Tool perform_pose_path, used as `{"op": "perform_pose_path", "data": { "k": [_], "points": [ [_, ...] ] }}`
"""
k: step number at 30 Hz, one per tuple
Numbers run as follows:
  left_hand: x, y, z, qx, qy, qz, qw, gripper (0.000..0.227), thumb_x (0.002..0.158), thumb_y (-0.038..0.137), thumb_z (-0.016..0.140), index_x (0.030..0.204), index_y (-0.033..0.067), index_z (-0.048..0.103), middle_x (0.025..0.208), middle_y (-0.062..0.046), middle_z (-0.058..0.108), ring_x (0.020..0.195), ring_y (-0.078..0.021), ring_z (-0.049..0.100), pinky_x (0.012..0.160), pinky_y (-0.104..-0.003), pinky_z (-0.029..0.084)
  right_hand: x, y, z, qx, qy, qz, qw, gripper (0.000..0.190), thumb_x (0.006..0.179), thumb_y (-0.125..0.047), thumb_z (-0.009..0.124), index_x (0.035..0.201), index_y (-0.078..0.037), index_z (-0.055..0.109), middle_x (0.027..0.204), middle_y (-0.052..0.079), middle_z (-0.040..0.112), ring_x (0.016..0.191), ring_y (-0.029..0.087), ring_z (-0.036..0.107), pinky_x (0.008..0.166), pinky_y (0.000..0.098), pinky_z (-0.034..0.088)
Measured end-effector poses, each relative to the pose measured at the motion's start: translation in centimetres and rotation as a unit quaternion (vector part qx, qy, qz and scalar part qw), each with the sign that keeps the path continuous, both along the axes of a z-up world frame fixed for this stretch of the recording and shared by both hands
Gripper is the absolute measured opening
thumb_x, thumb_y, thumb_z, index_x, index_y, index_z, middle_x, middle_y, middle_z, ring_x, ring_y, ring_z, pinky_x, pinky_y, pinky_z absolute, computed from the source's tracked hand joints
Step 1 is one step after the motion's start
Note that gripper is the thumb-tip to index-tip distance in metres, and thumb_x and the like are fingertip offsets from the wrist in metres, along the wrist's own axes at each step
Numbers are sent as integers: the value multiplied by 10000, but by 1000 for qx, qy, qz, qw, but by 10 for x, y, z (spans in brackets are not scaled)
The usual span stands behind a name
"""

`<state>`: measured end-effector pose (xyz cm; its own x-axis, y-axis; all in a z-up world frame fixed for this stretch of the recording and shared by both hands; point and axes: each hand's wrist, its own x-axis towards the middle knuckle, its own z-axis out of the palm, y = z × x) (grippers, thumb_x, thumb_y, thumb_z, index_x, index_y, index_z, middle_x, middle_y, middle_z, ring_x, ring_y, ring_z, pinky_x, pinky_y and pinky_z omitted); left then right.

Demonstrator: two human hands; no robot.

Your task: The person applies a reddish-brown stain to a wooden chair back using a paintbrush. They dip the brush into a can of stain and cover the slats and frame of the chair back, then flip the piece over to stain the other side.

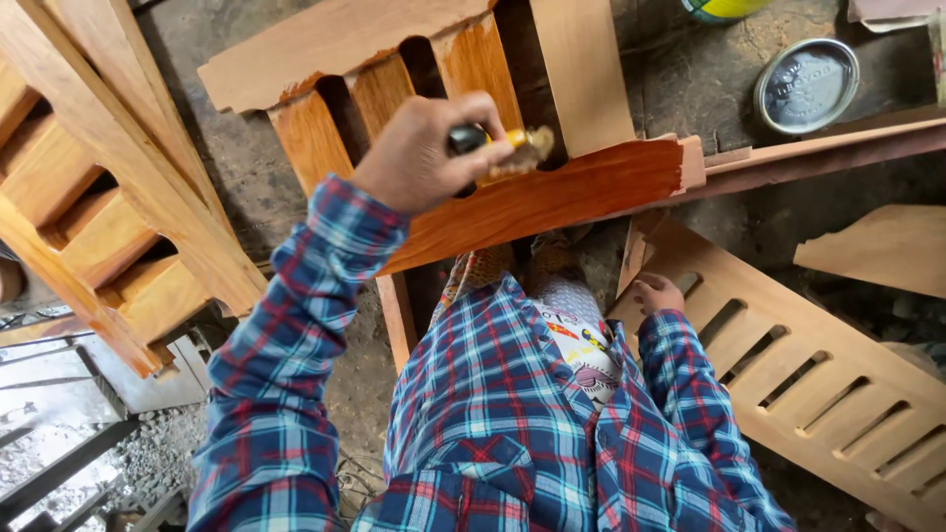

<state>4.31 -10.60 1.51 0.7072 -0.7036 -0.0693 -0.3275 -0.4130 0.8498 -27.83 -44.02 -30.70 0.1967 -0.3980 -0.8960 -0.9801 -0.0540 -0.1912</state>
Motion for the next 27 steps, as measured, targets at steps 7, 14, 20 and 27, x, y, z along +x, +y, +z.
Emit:
{"op": "perform_pose_path", "data": {
  "k": [7, 14, 20, 27],
  "points": [
    [6, 33, 4, 135, 36, -9, 990, 142, 1001, 188, 716, 908, 106, 647, 799, -45, 688, 613, -135, 613, 567, -271, 489, -10, -2, -8, 1, -19, -2, 1000, 374, 953, -261, 663, 1294, -108, 685, 1142, 110, 721, 947, 256, 707, 824, 397, 571],
    [23, 19, -27, 94, -217, 78, 968, 128, 1025, 87, 747, 1010, 58, 623, 821, -114, 705, 607, -144, 641, 473, -241, 546, -24, -4, -18, -1, -6, 2, 1000, 346, 949, -241, 683, 1270, -112, 699, 1131, 100, 738, 942, 253, 712, 815, 398, 576],
    [47, 9, -48, 69, -294, 49, 952, 178, 1017, 30, 776, 924, 27, 625, 880, -137, 604, 742, -280, 604, 612, -396, 476, -25, -16, -29, -10, -24, 20, 999, 336, 940, -258, 653, 1247, -136, 715, 1084, 86, 741, 917, 237, 727, 757, 386, 568],
    [45, 51, -27, 107, -280, 27, 954, 110, 1043, 13, 782, 1071, -43, 691, 1015, -216, 655, 837, -338, 633, 627, -431, 480, -22, -9, -27, -10, -33, 19, 999, 320, 954, -252, 681, 1244, -118, 709, 1056, 85, 743, 849, 198, 707, 656, 323, 548]
  ]
}}
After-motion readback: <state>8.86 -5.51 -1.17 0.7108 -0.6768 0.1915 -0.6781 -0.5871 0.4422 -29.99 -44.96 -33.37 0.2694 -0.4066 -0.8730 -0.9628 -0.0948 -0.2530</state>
